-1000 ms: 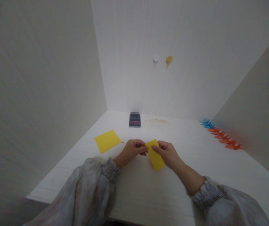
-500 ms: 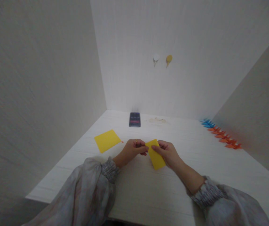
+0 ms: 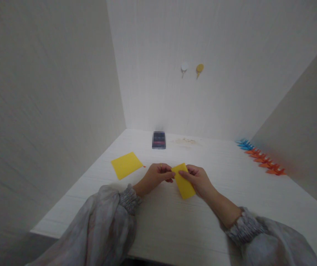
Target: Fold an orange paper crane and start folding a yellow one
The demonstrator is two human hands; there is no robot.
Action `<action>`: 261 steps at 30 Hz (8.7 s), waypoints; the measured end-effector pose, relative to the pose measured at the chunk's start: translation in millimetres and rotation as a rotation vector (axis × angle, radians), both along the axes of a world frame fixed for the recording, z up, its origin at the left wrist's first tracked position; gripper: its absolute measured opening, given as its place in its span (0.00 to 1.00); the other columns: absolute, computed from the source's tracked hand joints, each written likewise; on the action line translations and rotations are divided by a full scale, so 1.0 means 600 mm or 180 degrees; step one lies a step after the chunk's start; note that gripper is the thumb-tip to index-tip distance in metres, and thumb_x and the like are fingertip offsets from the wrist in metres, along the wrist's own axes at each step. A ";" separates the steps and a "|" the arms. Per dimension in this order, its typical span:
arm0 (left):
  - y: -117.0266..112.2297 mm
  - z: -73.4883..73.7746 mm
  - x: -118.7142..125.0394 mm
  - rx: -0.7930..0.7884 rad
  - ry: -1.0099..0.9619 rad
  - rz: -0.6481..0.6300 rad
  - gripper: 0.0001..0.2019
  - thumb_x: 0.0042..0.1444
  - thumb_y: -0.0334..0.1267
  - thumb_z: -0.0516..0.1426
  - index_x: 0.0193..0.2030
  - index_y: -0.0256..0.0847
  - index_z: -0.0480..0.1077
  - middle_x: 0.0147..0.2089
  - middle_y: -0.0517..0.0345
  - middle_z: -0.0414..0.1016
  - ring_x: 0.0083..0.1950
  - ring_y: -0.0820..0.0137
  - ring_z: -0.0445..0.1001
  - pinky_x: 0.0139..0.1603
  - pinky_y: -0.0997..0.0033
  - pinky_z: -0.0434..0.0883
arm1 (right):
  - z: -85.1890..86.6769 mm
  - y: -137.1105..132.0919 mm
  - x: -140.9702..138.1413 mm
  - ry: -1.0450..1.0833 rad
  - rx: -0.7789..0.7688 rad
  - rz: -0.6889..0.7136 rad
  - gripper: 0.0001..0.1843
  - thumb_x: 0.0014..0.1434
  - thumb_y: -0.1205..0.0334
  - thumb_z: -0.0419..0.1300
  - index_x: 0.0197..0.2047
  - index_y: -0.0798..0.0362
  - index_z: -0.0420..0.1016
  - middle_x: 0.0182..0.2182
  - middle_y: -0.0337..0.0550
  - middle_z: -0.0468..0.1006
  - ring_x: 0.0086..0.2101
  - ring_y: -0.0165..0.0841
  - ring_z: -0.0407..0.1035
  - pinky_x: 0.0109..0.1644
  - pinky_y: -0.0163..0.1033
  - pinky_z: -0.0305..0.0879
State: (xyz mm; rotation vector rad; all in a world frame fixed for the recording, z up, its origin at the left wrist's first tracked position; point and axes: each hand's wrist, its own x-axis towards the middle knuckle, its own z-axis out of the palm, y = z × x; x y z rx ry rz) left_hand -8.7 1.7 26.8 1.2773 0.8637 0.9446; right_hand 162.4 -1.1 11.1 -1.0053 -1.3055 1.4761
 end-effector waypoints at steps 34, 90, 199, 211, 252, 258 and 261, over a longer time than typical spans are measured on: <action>0.004 -0.004 -0.003 0.0192 0.0159 0.0048 0.12 0.43 0.41 0.59 0.31 0.34 0.70 0.23 0.59 0.71 0.23 0.78 0.67 0.27 0.78 0.65 | 0.002 -0.001 -0.001 -0.0325 0.0020 -0.0055 0.11 0.44 0.54 0.62 0.25 0.53 0.71 0.18 0.35 0.70 0.18 0.26 0.62 0.21 0.31 0.54; 0.022 -0.016 -0.012 -0.0319 -0.0637 0.1275 0.11 0.41 0.40 0.60 0.28 0.33 0.69 0.24 0.59 0.70 0.25 0.78 0.68 0.29 0.79 0.65 | -0.002 0.016 0.001 0.0008 -0.0092 -0.0356 0.12 0.41 0.59 0.64 0.25 0.59 0.72 0.19 0.41 0.73 0.18 0.25 0.64 0.23 0.30 0.60; 0.019 -0.012 -0.010 -0.0264 -0.0593 0.1318 0.12 0.40 0.42 0.60 0.29 0.34 0.70 0.25 0.58 0.70 0.25 0.78 0.67 0.28 0.79 0.64 | 0.012 0.006 -0.001 0.0069 -0.0228 -0.0409 0.13 0.41 0.57 0.64 0.23 0.60 0.72 0.16 0.43 0.74 0.14 0.25 0.64 0.20 0.31 0.61; 0.020 -0.016 -0.012 -0.0247 -0.0578 0.1263 0.12 0.41 0.42 0.60 0.29 0.34 0.70 0.25 0.59 0.69 0.25 0.79 0.67 0.28 0.80 0.64 | 0.009 0.008 0.000 0.0023 -0.0190 -0.0373 0.12 0.42 0.56 0.64 0.23 0.59 0.73 0.15 0.41 0.74 0.14 0.25 0.65 0.20 0.29 0.61; 0.028 -0.032 -0.013 -0.0259 0.0013 0.0668 0.14 0.36 0.37 0.63 0.31 0.34 0.67 0.30 0.55 0.74 0.29 0.73 0.72 0.28 0.78 0.66 | -0.002 0.022 0.006 -0.0113 -0.0277 -0.0172 0.14 0.38 0.59 0.65 0.29 0.57 0.73 0.23 0.40 0.76 0.22 0.28 0.68 0.26 0.32 0.64; 0.019 -0.029 -0.009 -0.0298 -0.0015 0.0402 0.13 0.37 0.36 0.62 0.30 0.35 0.67 0.30 0.56 0.74 0.29 0.74 0.72 0.28 0.78 0.66 | -0.002 0.014 0.000 -0.0277 -0.0241 -0.0293 0.12 0.38 0.58 0.64 0.27 0.55 0.73 0.23 0.39 0.75 0.23 0.29 0.67 0.27 0.33 0.62; 0.019 -0.031 -0.011 -0.0444 -0.0068 0.0305 0.13 0.37 0.36 0.63 0.31 0.35 0.66 0.32 0.55 0.74 0.30 0.73 0.72 0.28 0.78 0.66 | -0.003 0.014 0.001 -0.0315 -0.0267 -0.0304 0.11 0.38 0.58 0.64 0.27 0.54 0.73 0.22 0.39 0.75 0.23 0.30 0.67 0.27 0.34 0.62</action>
